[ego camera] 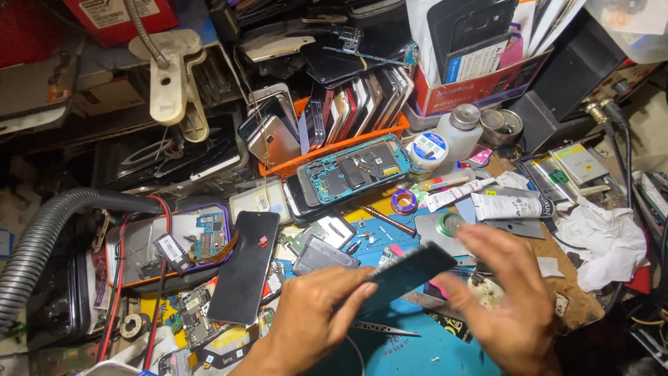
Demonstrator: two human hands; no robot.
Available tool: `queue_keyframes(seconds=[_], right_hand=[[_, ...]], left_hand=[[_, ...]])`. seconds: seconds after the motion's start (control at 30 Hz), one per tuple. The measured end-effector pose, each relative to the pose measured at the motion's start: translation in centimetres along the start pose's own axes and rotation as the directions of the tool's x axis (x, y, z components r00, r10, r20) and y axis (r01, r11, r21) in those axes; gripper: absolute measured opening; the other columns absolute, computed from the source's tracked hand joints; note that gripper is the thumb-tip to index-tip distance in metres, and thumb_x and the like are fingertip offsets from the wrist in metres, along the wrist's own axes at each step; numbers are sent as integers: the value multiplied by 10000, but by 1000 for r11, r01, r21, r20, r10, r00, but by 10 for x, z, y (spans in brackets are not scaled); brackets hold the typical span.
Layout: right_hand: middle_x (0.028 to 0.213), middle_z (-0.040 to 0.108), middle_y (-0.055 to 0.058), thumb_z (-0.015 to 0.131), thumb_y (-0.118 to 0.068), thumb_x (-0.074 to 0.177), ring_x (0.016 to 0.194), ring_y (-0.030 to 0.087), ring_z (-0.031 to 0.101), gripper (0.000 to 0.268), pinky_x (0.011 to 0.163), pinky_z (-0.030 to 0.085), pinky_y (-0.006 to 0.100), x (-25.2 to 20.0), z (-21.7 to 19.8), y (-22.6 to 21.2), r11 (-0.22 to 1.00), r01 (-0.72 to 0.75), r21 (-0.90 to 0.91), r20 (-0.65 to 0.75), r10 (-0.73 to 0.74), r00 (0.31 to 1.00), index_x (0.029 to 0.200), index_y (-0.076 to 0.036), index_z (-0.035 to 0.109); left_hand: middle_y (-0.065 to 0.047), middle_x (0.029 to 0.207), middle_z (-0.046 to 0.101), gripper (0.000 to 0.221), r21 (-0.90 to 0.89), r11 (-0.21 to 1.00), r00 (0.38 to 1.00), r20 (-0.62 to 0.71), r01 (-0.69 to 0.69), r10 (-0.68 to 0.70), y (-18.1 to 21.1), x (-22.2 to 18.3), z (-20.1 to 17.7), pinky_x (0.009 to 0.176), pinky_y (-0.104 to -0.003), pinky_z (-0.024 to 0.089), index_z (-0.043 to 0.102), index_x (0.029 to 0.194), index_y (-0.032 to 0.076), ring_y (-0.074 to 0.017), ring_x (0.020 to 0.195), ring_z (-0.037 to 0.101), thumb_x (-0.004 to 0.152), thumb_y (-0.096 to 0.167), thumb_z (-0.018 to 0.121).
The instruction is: Reassembling a mobile phone by applying adhesive to the frame and installing a battery.
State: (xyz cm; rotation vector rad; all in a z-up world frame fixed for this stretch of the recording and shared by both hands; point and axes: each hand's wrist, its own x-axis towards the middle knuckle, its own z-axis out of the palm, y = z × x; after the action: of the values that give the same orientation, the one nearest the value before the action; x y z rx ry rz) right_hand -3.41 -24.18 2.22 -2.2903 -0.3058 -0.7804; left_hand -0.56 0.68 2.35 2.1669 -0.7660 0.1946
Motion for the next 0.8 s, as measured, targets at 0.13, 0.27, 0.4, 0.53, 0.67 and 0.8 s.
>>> queue_keyframes(seconds=[0.13, 0.27, 0.4, 0.53, 0.67, 0.8], right_hand=[[1208, 694, 40, 825, -341, 823, 1138, 230, 638, 523, 1043, 469, 393, 26, -2, -16, 946, 323, 20, 205, -320, 925, 1293, -156, 692], [903, 728, 13, 816, -199, 825, 853, 219, 672, 186, 800, 495, 333, 26, 7, -24, 938, 319, 139, 132, -336, 932, 991, -132, 766], [912, 719, 46, 820, -142, 820, 848, 239, 628, 213, 835, 550, 348, 20, 11, -27, 919, 390, 60, -101, -383, 918, 1011, -78, 752], [1002, 705, 18, 839, -148, 849, 933, 227, 606, 275, 885, 537, 370, 8, 26, -19, 863, 504, -38, -151, -504, 850, 1092, -86, 726], [910, 730, -28, 605, -224, 934, 842, 183, 619, 184, 839, 498, 354, 4, 51, -35, 821, 563, -97, -233, -568, 789, 955, -141, 767], [1077, 715, -54, 751, -500, 879, 985, 177, 643, 331, 936, 526, 408, -4, 62, -37, 826, 564, -25, -156, -560, 814, 1054, -219, 742]], left_hand=[[-27, 735, 624, 243, 197, 963, 983, 22, -185, 184, 3, -2, 5, 495, -380, 466, 720, 1208, 112, -225, 626, 638, 1015, 242, 652], [-63, 900, 662, 349, 286, 933, 960, -106, -221, 259, 0, 2, 0, 652, -415, 493, 681, 1272, 113, -244, 751, 624, 984, 308, 708], [-169, 1497, 460, 941, -242, 936, 908, -272, 257, -319, 6, 7, -10, 1160, -461, 401, 318, 1568, 78, -282, 1396, 490, 840, 561, 668], [-208, 1648, 294, 992, -882, 378, 860, 57, 282, -508, -16, 1, 11, 695, -349, 605, 250, 1586, 96, -228, 988, 661, 847, 572, 711], [-292, 1138, 736, 538, -946, -113, 723, 307, 305, -619, -7, -1, 11, 841, -449, 592, 646, 1206, -122, -372, 1026, 703, 911, 323, 586], [-233, 915, 732, 218, -988, -117, 568, 155, 103, -808, -29, -8, 7, 764, -413, 579, 671, 1039, -109, -308, 851, 705, 930, 79, 649]])
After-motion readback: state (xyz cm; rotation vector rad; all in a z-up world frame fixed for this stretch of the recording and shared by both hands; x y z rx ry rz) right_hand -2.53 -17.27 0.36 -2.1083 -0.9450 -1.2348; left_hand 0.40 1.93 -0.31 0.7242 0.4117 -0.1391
